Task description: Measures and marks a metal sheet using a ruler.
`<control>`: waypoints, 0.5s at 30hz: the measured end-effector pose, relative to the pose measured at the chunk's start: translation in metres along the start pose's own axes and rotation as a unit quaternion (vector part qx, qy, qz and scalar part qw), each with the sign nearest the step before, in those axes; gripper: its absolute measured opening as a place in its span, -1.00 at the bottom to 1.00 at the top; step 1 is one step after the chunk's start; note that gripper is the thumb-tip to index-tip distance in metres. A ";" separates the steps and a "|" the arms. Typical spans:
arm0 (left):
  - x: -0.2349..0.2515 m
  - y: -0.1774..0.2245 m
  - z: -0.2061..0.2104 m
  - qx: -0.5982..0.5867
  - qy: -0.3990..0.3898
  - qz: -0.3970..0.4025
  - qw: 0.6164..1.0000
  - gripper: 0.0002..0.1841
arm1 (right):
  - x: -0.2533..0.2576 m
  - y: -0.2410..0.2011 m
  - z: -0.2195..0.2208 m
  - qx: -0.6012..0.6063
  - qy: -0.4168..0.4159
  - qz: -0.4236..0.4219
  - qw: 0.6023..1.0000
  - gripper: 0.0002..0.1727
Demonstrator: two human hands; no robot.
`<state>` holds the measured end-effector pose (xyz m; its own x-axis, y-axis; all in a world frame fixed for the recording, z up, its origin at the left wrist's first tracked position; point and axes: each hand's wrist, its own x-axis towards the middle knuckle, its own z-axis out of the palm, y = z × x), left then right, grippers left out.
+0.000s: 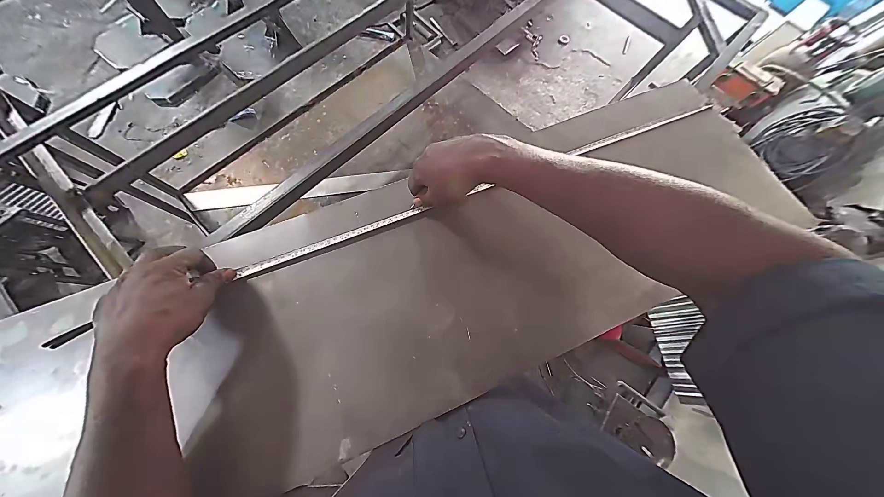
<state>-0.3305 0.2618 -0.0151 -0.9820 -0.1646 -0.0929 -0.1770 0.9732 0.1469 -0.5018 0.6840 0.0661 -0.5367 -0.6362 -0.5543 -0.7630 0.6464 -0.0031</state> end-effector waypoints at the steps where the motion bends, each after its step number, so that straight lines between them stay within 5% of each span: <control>1: 0.000 0.000 0.000 0.001 0.004 0.005 1.000 -0.57 | 0.000 0.000 0.000 0.001 -0.001 -0.001 1.000 -0.62; 15: 0.001 -0.002 0.001 -0.018 0.016 0.032 0.999 -0.60 | 0.017 0.003 -0.004 -0.003 -0.026 0.011 1.000 -0.61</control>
<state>-0.3310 0.2602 -0.0161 -0.9930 -0.1072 -0.0499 -0.1147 0.9758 0.1862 -0.5148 0.6737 0.0601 -0.5338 -0.5992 -0.5967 -0.7540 0.6567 0.0149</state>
